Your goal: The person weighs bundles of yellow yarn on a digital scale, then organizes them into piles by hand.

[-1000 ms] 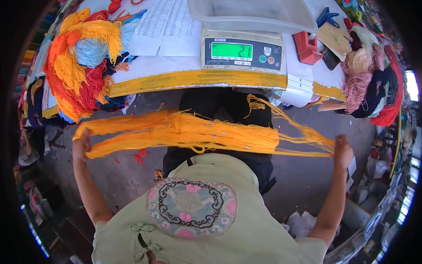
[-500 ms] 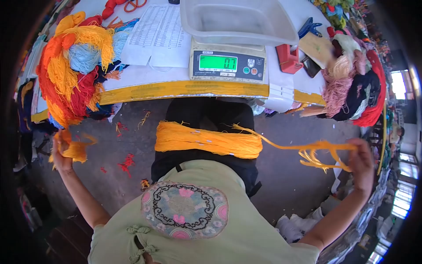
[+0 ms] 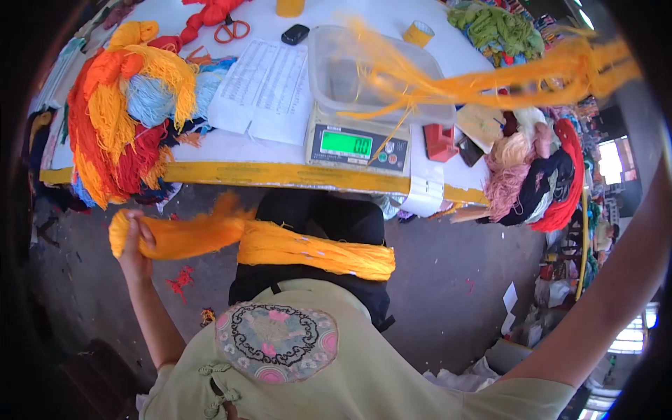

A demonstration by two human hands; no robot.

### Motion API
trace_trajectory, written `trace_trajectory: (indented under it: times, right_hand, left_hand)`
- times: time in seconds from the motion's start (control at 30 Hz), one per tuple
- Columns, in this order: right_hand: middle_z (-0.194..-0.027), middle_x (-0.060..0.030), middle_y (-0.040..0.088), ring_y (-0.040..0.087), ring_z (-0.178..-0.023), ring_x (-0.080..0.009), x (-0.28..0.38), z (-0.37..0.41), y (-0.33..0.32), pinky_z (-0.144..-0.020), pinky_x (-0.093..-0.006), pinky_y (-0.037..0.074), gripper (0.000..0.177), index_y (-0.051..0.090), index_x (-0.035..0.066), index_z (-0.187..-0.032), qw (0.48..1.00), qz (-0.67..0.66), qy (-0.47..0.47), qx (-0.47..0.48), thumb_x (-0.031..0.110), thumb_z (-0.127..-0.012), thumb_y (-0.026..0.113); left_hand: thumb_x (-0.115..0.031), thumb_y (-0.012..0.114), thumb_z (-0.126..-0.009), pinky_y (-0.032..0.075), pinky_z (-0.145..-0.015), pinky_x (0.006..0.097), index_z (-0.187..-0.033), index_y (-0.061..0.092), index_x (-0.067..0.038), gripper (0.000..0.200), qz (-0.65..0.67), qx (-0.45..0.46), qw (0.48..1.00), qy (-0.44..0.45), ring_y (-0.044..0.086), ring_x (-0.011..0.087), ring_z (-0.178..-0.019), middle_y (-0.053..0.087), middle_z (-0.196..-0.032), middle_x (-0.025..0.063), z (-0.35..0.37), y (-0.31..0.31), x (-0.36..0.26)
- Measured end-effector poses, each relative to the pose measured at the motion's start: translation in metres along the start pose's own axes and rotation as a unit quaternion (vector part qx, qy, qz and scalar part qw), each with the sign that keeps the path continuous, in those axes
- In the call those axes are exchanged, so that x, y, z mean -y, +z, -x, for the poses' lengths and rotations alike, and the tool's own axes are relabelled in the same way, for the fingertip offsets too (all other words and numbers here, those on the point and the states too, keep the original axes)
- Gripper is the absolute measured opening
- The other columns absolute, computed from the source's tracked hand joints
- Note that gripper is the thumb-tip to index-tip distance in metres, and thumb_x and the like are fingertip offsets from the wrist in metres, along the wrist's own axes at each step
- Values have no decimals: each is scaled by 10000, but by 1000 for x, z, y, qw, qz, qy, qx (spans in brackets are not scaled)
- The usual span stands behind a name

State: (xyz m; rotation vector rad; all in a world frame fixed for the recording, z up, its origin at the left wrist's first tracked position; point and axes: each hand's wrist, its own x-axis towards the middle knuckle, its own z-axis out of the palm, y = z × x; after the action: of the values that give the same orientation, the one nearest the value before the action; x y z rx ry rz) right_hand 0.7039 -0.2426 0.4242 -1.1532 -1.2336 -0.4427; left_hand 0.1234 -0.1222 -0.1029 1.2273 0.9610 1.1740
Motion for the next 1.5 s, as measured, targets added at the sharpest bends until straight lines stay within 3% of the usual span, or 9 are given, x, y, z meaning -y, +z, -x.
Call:
trace_trajectory:
  times: [0.03, 0.2, 0.3, 0.4, 0.47, 0.6, 1.0, 1.37, 1.5]
  right_hand:
    - [-800, -3, 580, 489, -660, -146, 1, 10, 28, -666, -309, 462, 199, 577, 68, -876, 991, 27, -51, -118, 253, -931, 625]
    - [-925, -43, 660, 625, -859, -167, -68, 44, 56, -816, -372, 491, 275, 626, 23, -1080, 953, 280, -21, 114, 268, -975, 558]
    - [-1001, -73, 629, 611, -928, -199, -115, 172, 94, -873, -383, 480, 266, 581, 97, -1180, 935, 208, -22, 285, 179, -929, 555]
    - [-920, -117, 621, 591, -905, -293, -113, 310, 114, -891, -433, 414, 362, 551, 99, -1243, 759, 415, -225, 449, 95, -888, 623]
    - [-1058, -145, 607, 557, -1059, -294, -109, 364, 105, -990, -474, 351, 441, 539, 88, -1269, 817, 344, -181, 425, 68, -849, 673]
    - [-1351, -200, 402, 391, -1282, -356, -88, 445, 101, -1079, -461, 297, 455, 532, 26, -1272, 948, 232, -37, 215, 46, -847, 694]
    - [-1154, -90, 567, 551, -1004, -279, -19, 549, 169, -865, -434, 330, 333, 630, 114, -1059, 904, -20, -62, 422, 16, -747, 695]
    - [-1145, -55, 595, 553, -1039, -256, -13, 556, 187, -891, -403, 391, 328, 616, 89, -1087, 855, -102, 3, 509, 54, -770, 691]
    - [-1166, -56, 598, 544, -1066, -252, -8, 558, 203, -898, -405, 393, 379, 601, 104, -1133, 848, -135, 23, 513, 90, -769, 704]
  left_hand:
    - [-249, 541, -1006, 349, -485, 210, -1129, 559, -33, 249, 9, -2, 1000, -16, 439, 75, -499, 506, -632, 5, 6, 0, 4]
    - [-295, 535, -1008, 272, -403, 186, -1119, 559, -28, 290, 24, 13, 999, -26, 367, 49, -420, 475, -567, -11, 26, 16, 2]
    - [-315, 515, -1013, 425, -589, 225, -1210, 530, -20, 355, -37, 29, 998, -46, 511, 81, -561, 557, -642, 13, 23, 14, -1]
    - [-289, 529, -998, 460, -950, 326, -1387, 433, -16, 484, -169, -8, 986, -3, 640, 193, -1016, 670, -1048, 130, 17, 21, -23]
    - [-186, 559, -974, 368, -1100, 384, -1467, 324, -2, 576, -26, 27, 996, 76, 493, 261, -1304, 519, -1393, 182, 7, 24, -58]
    - [-156, 558, -964, 319, -1139, 435, -1482, 276, -17, 607, 43, -39, 998, 28, 428, 324, -1361, 441, -1453, 218, -19, -3, -98]
    - [-294, 448, -1013, 308, -1152, 476, -1464, 275, 45, 590, 35, 11, 993, 115, 356, 408, -1392, 317, -1506, 283, -34, -33, -192]
    - [-218, 434, -1015, 174, -1213, 487, -1501, 14, 88, 711, 337, 360, 862, 120, 140, 346, -1488, 76, -1594, 259, -56, -5, -266]
    - [-183, 433, -1010, 423, -1087, 444, -1524, -65, -2, 738, 311, 384, 865, 81, 522, 316, -1265, 257, -1550, 221, -54, 24, -283]
